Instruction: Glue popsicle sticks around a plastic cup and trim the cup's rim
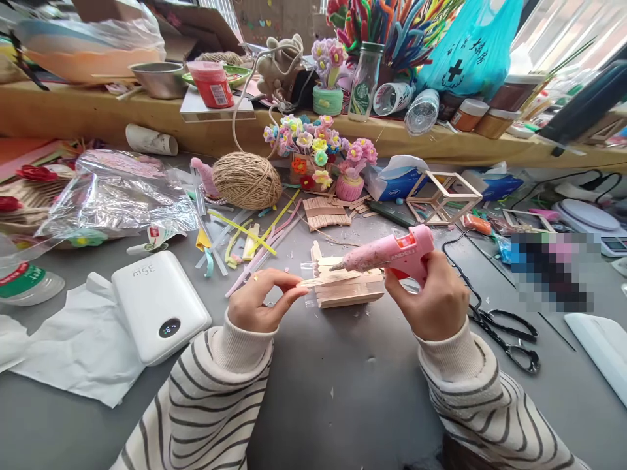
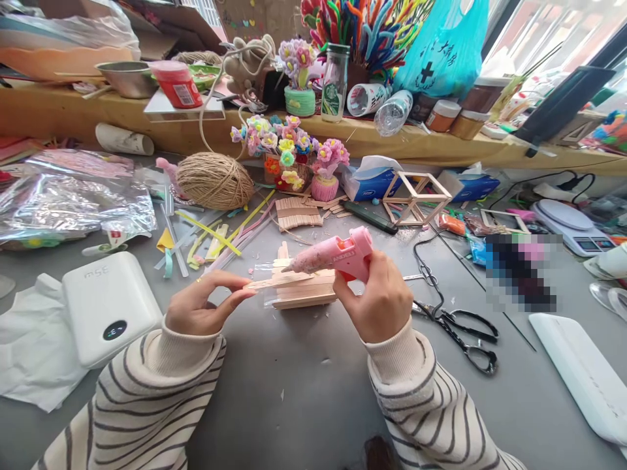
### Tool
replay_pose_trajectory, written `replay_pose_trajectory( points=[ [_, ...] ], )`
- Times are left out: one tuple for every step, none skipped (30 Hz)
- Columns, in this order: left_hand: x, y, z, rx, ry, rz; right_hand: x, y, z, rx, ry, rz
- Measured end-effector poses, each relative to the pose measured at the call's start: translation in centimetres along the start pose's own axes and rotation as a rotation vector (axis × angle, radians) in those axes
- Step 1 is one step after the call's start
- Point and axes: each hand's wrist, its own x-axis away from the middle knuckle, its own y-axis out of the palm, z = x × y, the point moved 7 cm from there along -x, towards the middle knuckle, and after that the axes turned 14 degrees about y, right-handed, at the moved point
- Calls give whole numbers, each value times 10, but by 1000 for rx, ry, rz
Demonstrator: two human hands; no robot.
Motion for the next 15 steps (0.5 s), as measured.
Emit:
replay_pose_trajectory(
  points=[
    [0,0,0,-6,5,5,0,1,1,0,18,-14],
    [0,0,1,-14,8,6,1,1,1,-1,37,-27],
    [0,-1,1,-19,11,4,1,2,2,-2,58,-41],
    [-1,0,1,-21,13,-1,1,2,3,-5,82,-54],
    [-1,0,1,-20,14,-8,1,2,4,-9,108,-68],
    [-1,0,1,-17,14,-16,0,2,5,-12,134,-85],
    [-1,0,0,-15,14,-23,0,2,6,-13,160,-103],
    [0,0,0,-13,15,-27,0,3,8,-12,183,-123],
    [0,0,0,-11,17,-28,0,3,8,-10,200,-143],
    [0,0,0,-10,19,-28,0,4,9,-11,205,-159],
    [0,0,0,-8,21,-27,0,4,8,-17,200,-165],
    [-1,0,0,-6,22,-26,0,4,7,-27,181,-160],
    [-1,0,1,-7,23,-26,0,4,6,-41,152,-151],
    [-1,0,1,-10,22,-26,1,4,4,-55,119,-139],
    [-1,0,2,-16,20,-28,1,4,3,-67,86,-129]
  ],
)
